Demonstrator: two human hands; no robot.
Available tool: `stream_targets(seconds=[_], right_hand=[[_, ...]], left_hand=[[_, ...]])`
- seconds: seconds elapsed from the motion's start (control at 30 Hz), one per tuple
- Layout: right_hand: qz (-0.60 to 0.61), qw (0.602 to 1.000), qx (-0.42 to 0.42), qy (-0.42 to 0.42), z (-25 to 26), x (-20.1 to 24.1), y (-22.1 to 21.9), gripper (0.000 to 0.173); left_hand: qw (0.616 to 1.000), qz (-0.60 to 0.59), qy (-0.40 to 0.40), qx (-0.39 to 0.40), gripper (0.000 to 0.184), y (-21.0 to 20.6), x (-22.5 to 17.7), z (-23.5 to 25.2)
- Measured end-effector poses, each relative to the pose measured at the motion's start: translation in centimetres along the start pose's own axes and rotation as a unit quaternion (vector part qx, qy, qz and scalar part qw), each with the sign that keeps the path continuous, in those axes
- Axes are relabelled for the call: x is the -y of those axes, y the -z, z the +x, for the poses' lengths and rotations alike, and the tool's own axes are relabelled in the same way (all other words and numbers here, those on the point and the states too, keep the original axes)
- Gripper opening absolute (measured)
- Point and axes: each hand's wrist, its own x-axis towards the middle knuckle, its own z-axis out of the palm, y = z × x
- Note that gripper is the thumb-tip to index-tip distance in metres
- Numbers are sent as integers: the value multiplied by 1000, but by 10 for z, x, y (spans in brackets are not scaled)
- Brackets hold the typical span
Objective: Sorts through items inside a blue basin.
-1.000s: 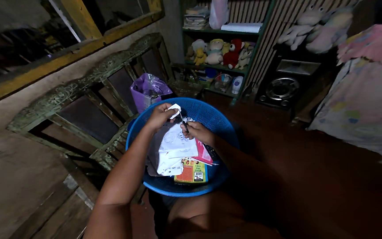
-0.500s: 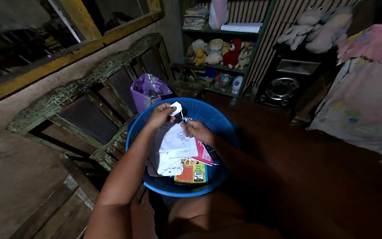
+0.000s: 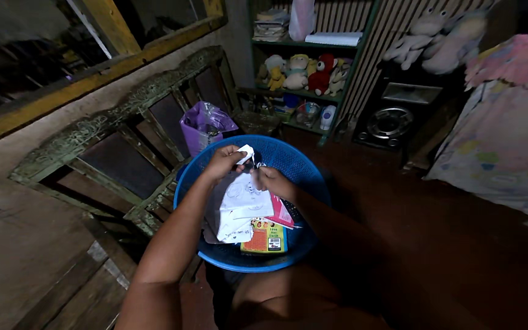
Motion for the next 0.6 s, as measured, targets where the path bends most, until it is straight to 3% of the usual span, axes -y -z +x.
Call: stream_targets(seconds=[0.23, 0.6], right_hand=[[15, 1000, -11, -6, 2, -5, 1, 48], [-13, 999, 22, -28, 3, -2, 4, 43]], left_hand=[[999, 2, 19, 27, 21, 0, 0, -1], [999, 9, 35, 4, 19, 2, 5, 2]])
